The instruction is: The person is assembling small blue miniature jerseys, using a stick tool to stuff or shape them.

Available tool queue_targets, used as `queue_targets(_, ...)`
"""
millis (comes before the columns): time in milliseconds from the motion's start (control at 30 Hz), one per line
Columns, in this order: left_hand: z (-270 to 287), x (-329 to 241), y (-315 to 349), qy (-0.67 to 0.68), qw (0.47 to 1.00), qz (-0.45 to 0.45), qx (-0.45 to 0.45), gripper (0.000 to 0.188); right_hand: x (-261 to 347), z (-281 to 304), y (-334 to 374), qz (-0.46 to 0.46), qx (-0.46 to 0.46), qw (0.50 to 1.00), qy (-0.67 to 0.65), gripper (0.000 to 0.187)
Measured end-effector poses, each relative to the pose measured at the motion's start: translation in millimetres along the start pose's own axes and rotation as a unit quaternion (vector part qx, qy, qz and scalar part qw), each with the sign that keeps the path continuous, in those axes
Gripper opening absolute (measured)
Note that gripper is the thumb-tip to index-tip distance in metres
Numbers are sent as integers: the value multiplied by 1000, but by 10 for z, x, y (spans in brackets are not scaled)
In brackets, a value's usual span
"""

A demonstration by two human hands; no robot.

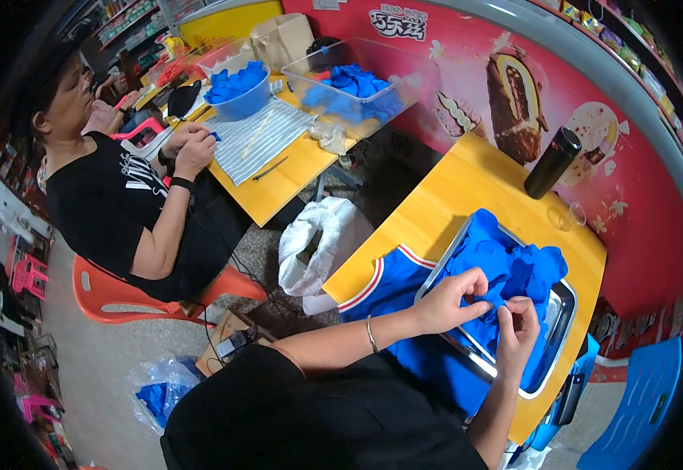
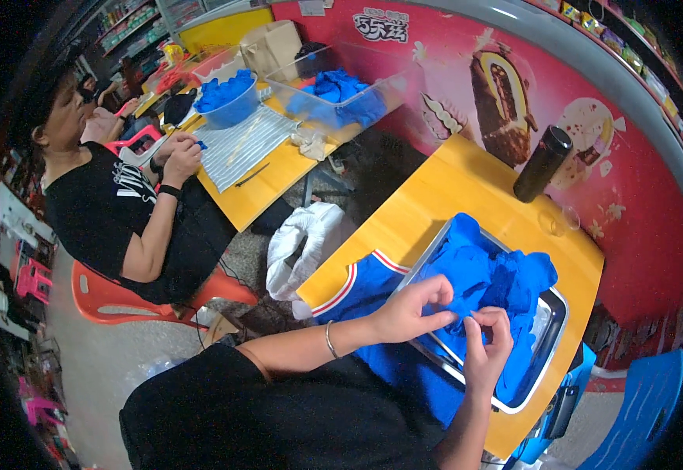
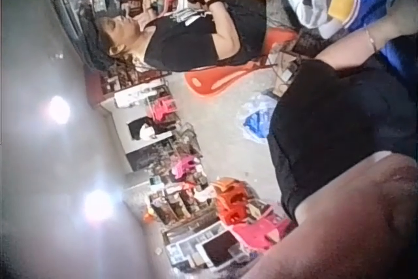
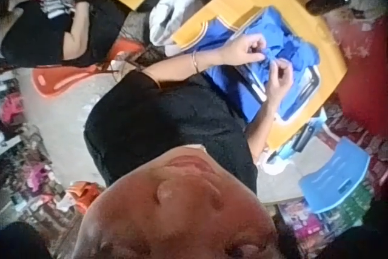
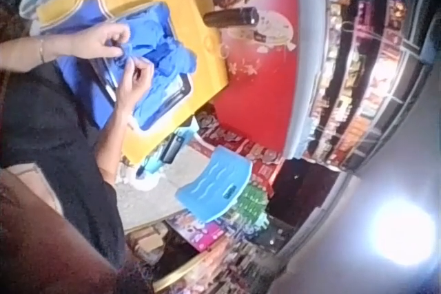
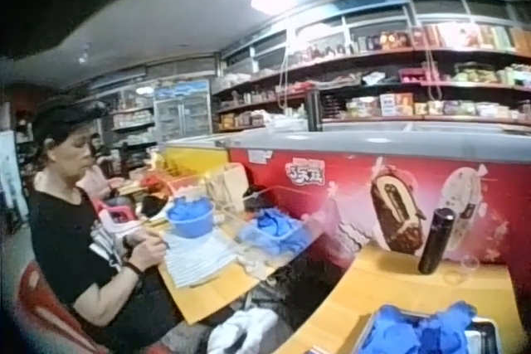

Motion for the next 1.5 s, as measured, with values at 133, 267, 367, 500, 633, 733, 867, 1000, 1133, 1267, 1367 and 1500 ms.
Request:
queue_targets(133,-27,76,53,-12,998,37,55,16,-77,15,68,4,12,1000,-2,10)
queue_targets(267,-98,208,75,151,972,135,123,17,-117,14,141,-47,-1,988,-145,7)
queue_targets(367,-113,371,113,261,948,162,79,19,40,17,93,-36,15,998,-50,6)
queue_targets(500,-44,252,236,505,829,238,-37,15,88,-151,-38,8,28,1000,12,6)
queue_targets(633,23,272,118,373,893,230,101,20,36,-182,-70,13,15,999,30,6)
queue_targets(733,-12,213,80,317,926,186,88,19,-23,-78,-59,-20,7,1000,-23,5)
queue_targets(867,-104,246,232,486,834,261,-6,25,-57,-66,-16,-58,62,994,-65,6)
queue_targets(1000,-140,317,268,572,791,202,76,29,-117,-58,-11,-59,79,994,-46,6)
queue_targets(1133,-165,229,246,531,806,263,-4,31,41,-27,-32,-3,44,999,21,11)
queue_targets(1267,-154,315,262,546,791,275,-31,20,114,22,-67,1,59,997,44,11)
queue_targets(1367,-209,337,273,600,756,262,18,21,86,31,-63,-11,73,997,35,12)
queue_targets(1500,-267,320,317,592,755,277,51,21,-63,34,-53,-57,87,994,-27,10)
Point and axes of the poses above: each hand's wrist, its own y-axis away from the middle knuckle, its own z-axis out of the back of the hand, x = y × z, the point moved 4 cm from there along -y, towards the middle knuckle, and after that the axes turned 6 degrees about -z, right-handed, at the moved point
